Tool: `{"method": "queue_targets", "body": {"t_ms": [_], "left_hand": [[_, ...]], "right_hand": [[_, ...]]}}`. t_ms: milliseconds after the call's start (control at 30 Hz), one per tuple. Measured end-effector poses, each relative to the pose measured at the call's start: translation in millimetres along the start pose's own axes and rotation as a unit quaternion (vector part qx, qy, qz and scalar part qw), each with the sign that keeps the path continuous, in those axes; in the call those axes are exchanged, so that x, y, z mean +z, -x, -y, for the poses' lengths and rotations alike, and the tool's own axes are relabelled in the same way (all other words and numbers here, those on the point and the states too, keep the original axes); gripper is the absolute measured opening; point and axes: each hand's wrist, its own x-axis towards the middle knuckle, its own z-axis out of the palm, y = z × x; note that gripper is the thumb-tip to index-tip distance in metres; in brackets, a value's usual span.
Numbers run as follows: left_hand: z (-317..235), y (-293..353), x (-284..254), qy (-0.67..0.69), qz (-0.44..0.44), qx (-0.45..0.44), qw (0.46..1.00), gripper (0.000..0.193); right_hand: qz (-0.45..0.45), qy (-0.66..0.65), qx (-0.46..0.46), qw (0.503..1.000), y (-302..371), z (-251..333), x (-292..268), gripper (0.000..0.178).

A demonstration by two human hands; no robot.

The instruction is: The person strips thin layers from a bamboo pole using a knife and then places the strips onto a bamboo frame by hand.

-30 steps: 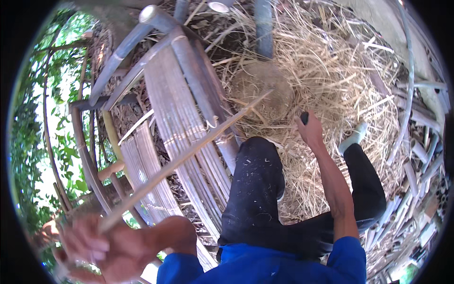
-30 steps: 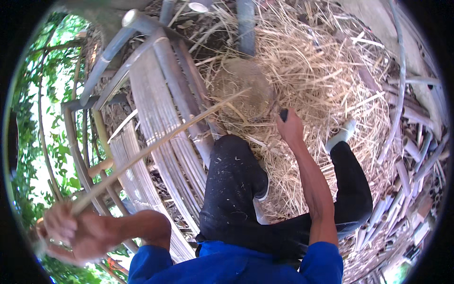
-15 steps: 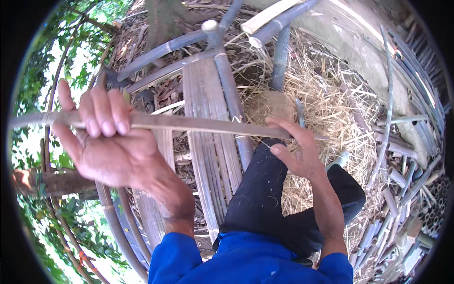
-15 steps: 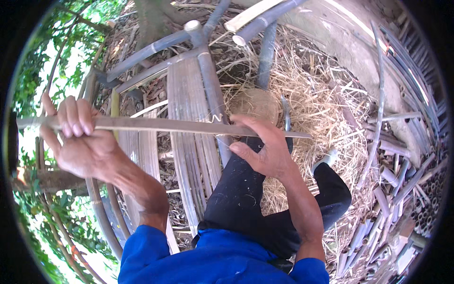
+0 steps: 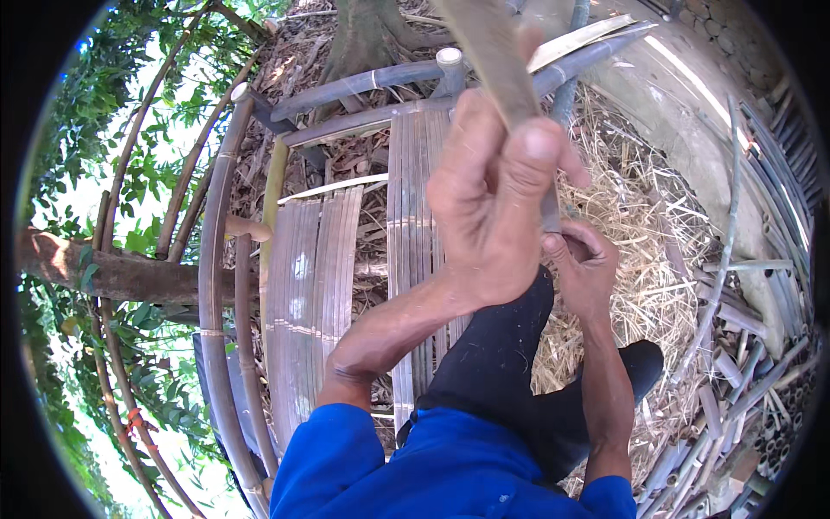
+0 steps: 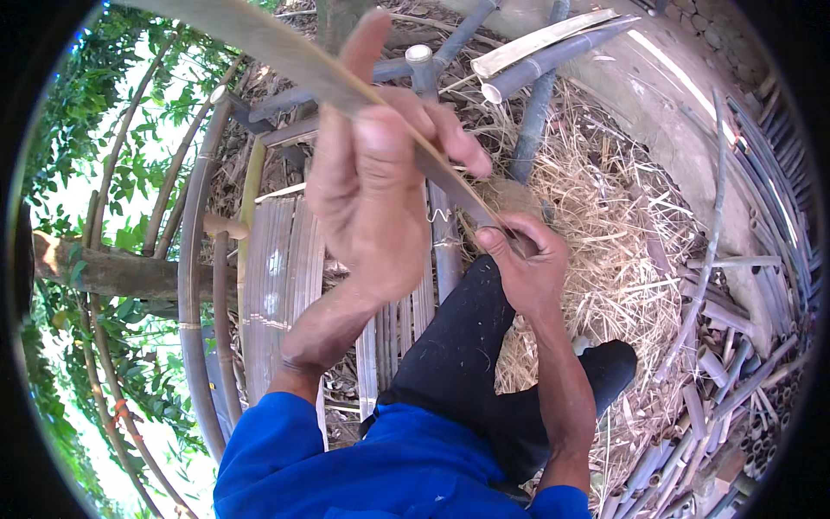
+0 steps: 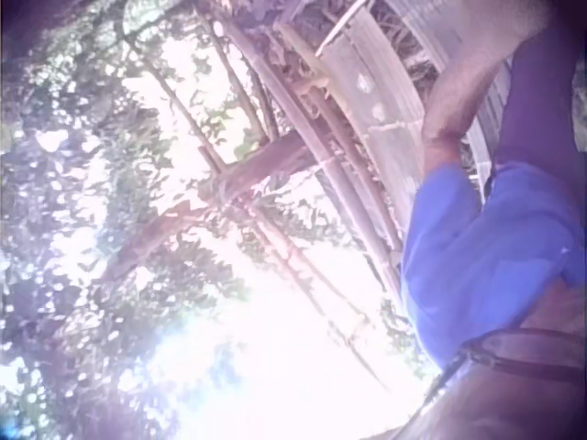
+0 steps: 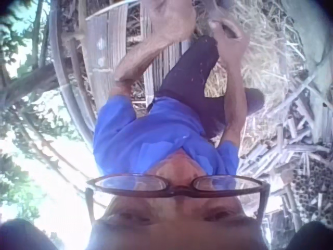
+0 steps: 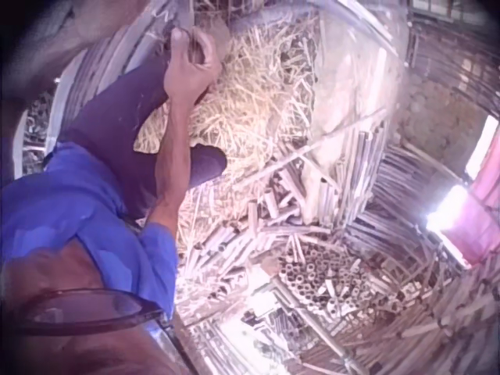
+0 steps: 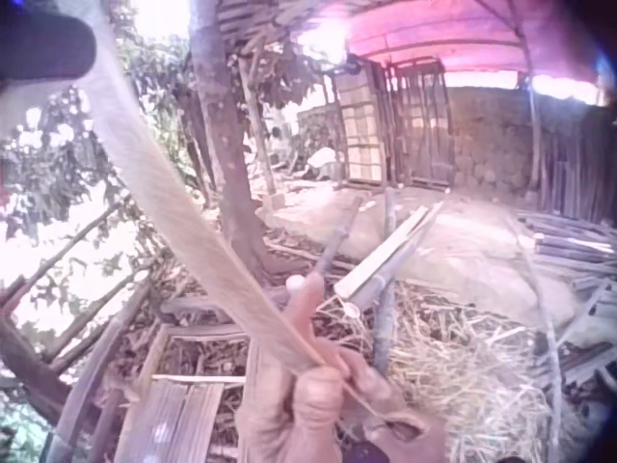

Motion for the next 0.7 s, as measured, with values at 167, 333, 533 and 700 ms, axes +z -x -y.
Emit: {"method": "queue_targets", "body": {"t_ms": [167,333,533,700], "left_hand": [[43,-12,45,-0.089,0.044,0.055,0.994,0.042],[96,-41,100,-0.12,0.006,0.042,0.992,0.032],[90,-83,142,-0.194,0.005,0.016,0.981,0.018],[32,-72,152,-0.263,0.006,-0.081,0.961,0.012]], "right_hand": [[0.02,0.048,-0.025,0.998,-22,-12,-47,0.028],[0.042,0.097,0.023,0.994,-62,-18,-131,0.029],[0.105,0.102,0.094,0.985,-83,19,-195,0.028],[0.189,0.015,0.081,0.979,-121,99,-212,0.069]]}}
